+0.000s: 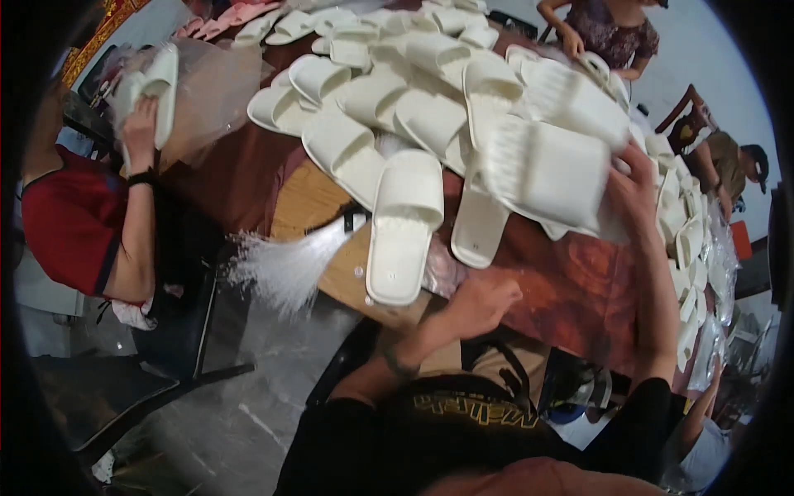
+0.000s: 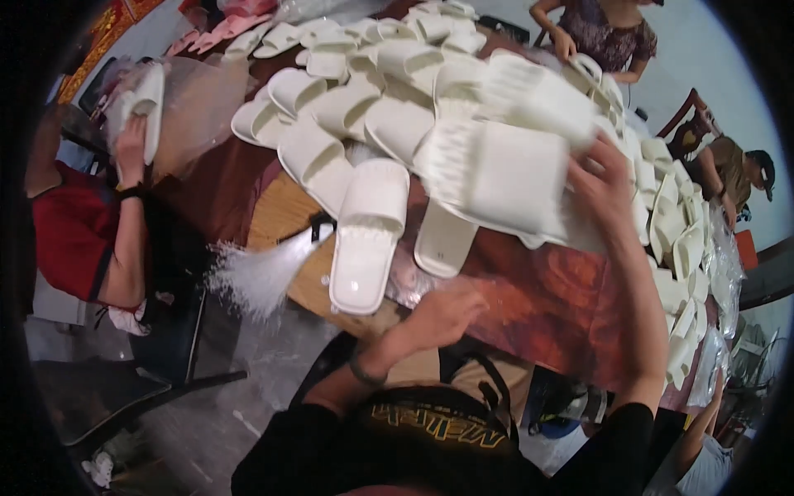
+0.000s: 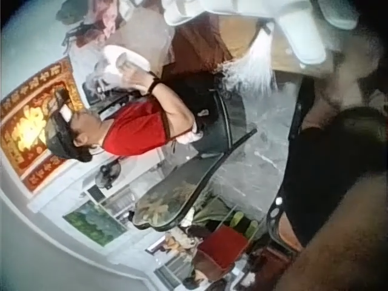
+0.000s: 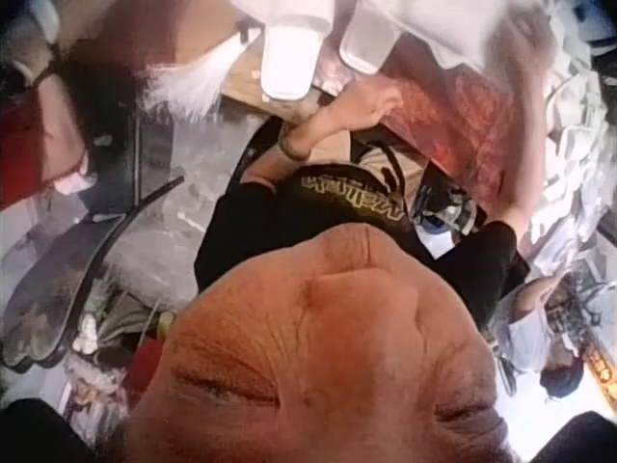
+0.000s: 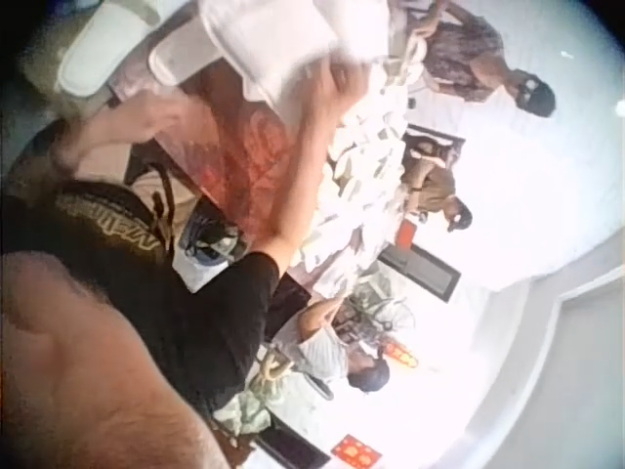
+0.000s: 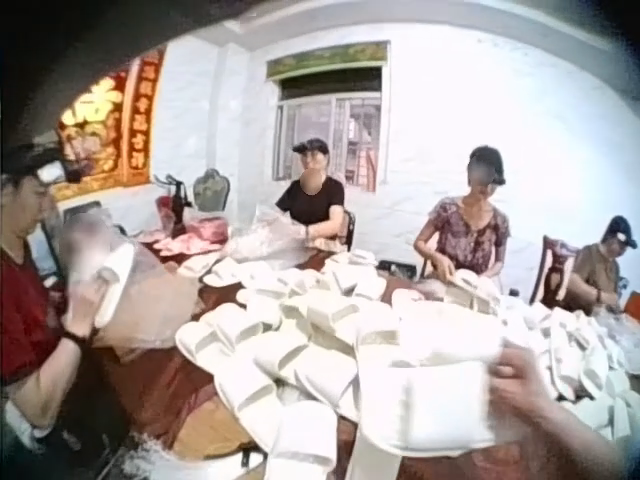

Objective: Manually assembling white plastic slippers by fitting the upper straps into the soles at a production table.

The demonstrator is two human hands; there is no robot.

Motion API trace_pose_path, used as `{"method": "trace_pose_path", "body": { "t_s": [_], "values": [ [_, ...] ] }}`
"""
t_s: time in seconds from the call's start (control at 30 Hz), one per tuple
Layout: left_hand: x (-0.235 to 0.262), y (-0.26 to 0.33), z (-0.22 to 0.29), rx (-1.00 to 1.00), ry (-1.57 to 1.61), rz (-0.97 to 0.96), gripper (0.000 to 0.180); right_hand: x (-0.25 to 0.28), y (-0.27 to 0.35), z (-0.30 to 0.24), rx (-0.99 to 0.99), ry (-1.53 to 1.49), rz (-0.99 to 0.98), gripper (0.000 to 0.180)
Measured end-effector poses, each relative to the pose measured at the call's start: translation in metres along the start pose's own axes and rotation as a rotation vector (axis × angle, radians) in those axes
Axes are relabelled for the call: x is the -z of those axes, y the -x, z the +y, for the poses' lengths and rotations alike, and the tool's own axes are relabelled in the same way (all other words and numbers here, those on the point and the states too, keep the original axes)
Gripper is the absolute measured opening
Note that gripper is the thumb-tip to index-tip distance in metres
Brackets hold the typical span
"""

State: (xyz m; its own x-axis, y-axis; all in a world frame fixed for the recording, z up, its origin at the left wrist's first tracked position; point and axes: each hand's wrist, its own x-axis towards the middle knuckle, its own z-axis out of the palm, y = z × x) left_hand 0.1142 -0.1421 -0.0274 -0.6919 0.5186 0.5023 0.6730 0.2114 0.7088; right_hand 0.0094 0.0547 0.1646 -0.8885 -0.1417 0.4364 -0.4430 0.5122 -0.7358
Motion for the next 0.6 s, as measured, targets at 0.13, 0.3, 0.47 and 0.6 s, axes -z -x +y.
{"method": "trace_pose_path", "body": {
  "t_s": [0.13,0.3,0.47,0.6],
  "values": [
    [-0.003,0.006,0.002,0.035,0.108,0.093,0.011,-0.119,-0.120,0.015,0.271,0.114,-0.063,0.029],
    [0.001,0.003,0.016,0.083,0.279,0.047,0.006,-0.235,-0.201,0.016,0.124,0.810,-0.145,0.029],
    [0.008,0.007,0.010,0.090,0.290,0.075,0.006,-0.288,-0.184,0.024,0.278,1.076,-0.321,0.036],
    [0.014,0.010,0.017,0.187,0.383,0.036,0.008,-0.253,-0.166,0.004,0.193,0.847,-0.369,0.043]
  ]
}}
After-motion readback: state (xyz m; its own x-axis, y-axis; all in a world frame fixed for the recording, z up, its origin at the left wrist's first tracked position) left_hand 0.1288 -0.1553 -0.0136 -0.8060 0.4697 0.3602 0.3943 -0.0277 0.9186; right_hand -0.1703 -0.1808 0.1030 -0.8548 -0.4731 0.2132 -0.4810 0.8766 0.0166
